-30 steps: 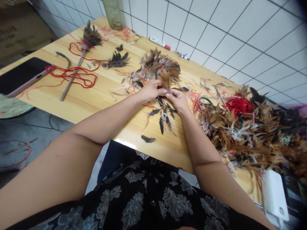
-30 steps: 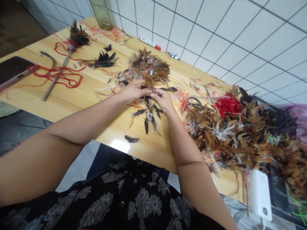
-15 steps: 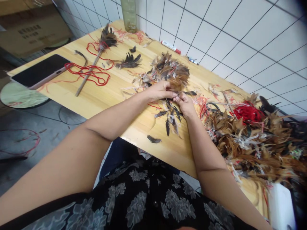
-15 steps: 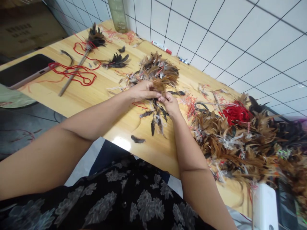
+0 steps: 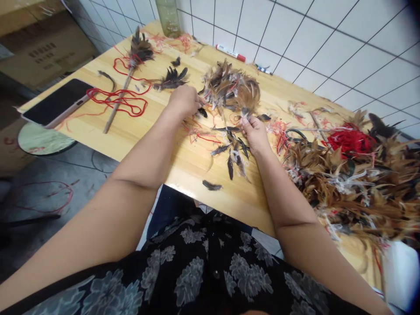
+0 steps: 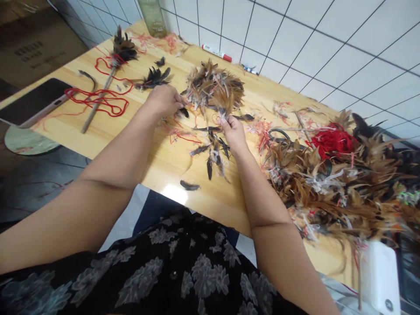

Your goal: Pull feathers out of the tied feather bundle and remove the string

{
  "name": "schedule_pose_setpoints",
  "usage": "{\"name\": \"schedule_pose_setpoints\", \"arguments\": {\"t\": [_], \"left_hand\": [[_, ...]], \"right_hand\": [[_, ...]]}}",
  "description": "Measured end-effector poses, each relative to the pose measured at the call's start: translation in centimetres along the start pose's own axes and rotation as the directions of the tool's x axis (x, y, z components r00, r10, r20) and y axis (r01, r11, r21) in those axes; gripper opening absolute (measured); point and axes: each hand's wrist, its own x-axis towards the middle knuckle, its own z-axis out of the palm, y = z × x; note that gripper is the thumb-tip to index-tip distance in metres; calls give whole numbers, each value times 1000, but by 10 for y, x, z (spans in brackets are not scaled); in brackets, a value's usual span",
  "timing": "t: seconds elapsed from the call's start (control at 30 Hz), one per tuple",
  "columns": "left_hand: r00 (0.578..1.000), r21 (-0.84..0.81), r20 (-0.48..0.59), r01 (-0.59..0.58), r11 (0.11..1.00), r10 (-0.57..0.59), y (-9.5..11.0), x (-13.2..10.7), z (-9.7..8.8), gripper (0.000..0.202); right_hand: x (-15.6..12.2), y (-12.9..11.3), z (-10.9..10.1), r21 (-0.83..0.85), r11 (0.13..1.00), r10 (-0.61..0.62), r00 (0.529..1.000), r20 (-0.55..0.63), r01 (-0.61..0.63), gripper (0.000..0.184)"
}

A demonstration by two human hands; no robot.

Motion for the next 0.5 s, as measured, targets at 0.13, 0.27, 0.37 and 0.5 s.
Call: {"name": "schedule_pose_setpoints", "arguments": {"t": [0.13, 0.27, 0.37, 0.5], "left_hand": [[986, 371, -141, 130, 920, -83, 28, -11, -2, 48], [997, 105, -45, 68, 992, -63, 69, -32, -5, 31], [983, -310, 158, 137, 941, -91, 87, -42, 3, 30], [965, -579, 255, 204, 789, -62, 97, -49, 26, 19]], "right_hand": [[-2, 1, 6, -6, 1000, 3, 1000, -12, -3, 78], [-4, 4, 10, 10, 1000, 19, 997, -75, -18, 68], [-4, 6, 12, 18, 999, 37, 993, -110, -35, 59], [-6, 2, 17, 37, 999, 43, 988, -146, -38, 52]]}}
